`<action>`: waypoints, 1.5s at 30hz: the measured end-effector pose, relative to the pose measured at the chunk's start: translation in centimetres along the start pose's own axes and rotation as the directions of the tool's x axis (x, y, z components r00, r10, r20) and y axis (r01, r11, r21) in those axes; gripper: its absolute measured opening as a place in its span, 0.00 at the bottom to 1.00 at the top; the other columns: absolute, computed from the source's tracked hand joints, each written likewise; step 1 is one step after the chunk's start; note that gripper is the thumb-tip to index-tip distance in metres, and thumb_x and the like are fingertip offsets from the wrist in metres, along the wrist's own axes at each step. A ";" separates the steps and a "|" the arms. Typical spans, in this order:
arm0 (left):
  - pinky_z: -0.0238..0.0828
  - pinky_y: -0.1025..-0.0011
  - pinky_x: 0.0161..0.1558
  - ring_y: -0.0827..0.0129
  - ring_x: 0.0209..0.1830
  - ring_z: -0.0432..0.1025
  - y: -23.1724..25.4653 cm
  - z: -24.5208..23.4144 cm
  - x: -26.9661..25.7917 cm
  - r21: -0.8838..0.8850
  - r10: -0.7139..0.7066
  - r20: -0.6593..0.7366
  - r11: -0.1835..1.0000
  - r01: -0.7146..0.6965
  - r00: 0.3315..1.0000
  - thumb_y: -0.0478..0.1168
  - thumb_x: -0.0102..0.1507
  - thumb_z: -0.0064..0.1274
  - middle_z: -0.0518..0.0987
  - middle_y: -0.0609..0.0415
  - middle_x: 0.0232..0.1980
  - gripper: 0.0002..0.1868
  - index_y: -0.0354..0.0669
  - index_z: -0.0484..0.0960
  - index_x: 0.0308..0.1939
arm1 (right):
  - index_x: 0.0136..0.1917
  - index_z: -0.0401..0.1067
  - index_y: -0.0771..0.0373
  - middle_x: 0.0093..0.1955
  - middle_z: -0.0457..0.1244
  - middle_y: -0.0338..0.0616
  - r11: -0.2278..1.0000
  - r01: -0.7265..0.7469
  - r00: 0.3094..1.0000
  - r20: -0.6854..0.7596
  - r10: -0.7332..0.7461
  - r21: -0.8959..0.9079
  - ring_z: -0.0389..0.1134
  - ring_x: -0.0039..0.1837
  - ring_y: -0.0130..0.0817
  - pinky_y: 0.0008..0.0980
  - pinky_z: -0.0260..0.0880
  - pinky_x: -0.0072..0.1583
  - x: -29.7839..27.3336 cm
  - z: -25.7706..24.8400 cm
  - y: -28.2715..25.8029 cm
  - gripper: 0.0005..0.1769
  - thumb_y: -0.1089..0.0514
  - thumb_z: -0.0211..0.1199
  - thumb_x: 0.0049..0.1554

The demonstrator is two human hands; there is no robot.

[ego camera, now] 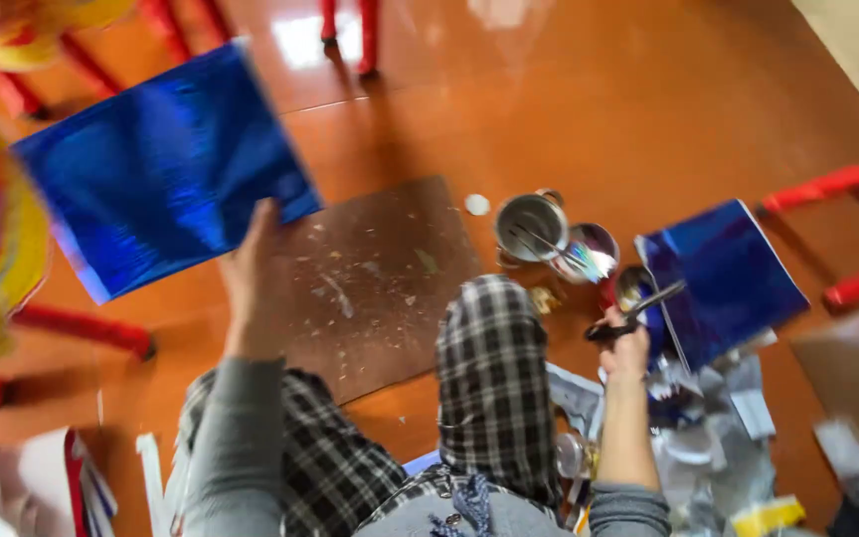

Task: Decorating red horse models with blue foil and white paper strips using scissors and glue

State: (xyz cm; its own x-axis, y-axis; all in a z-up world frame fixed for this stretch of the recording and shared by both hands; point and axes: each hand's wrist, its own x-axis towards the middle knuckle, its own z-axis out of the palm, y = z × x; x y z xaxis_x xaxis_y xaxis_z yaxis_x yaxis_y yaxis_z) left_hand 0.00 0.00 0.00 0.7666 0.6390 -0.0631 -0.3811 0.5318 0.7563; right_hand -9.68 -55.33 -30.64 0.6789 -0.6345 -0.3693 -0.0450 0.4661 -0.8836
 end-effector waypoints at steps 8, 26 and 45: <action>0.77 0.68 0.43 0.74 0.38 0.72 0.6 -0.5 0.2 0.137 0.168 0.100 0.974 -0.181 0.981 0.34 0.57 0.66 0.80 0.58 0.40 0.12 0.47 0.85 0.44 | 0.31 0.74 0.68 0.28 0.64 0.60 0.986 0.134 0.339 0.931 -0.137 0.097 0.68 0.30 0.47 0.33 0.68 0.34 -23.0 31.0 -13.2 0.33 0.36 0.52 0.59; 0.72 0.62 0.55 0.69 0.49 0.74 -1.1 -3.0 -0.7 0.384 0.151 0.106 0.905 -0.181 0.983 0.42 0.54 0.70 0.83 0.52 0.44 0.18 0.45 0.85 0.47 | 0.74 0.47 0.56 0.49 0.63 0.54 0.937 0.287 -0.009 0.978 0.209 -0.197 0.67 0.49 0.34 0.34 0.70 0.53 -28.2 35.6 -3.2 0.53 0.37 0.72 0.46; 0.73 0.63 0.47 0.69 0.43 0.76 0.5 -1.4 -1.3 0.396 0.236 0.113 0.880 -0.261 0.965 0.41 0.51 0.72 0.84 0.53 0.37 0.14 0.47 0.88 0.39 | 0.64 0.65 0.65 0.26 0.61 0.47 0.947 0.299 0.315 0.949 0.020 -0.120 0.63 0.22 0.30 0.23 0.63 0.23 -30.5 34.8 -2.5 0.30 0.56 0.70 0.51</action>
State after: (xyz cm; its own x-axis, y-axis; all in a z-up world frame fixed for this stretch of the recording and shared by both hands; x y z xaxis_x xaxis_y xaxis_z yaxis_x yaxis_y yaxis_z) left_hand -1.92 0.22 -0.50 0.7086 0.6792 0.1912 -0.3314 0.0811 0.9400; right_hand -4.77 -15.71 -7.14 0.9084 0.3944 0.1388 0.0726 0.1780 -0.9813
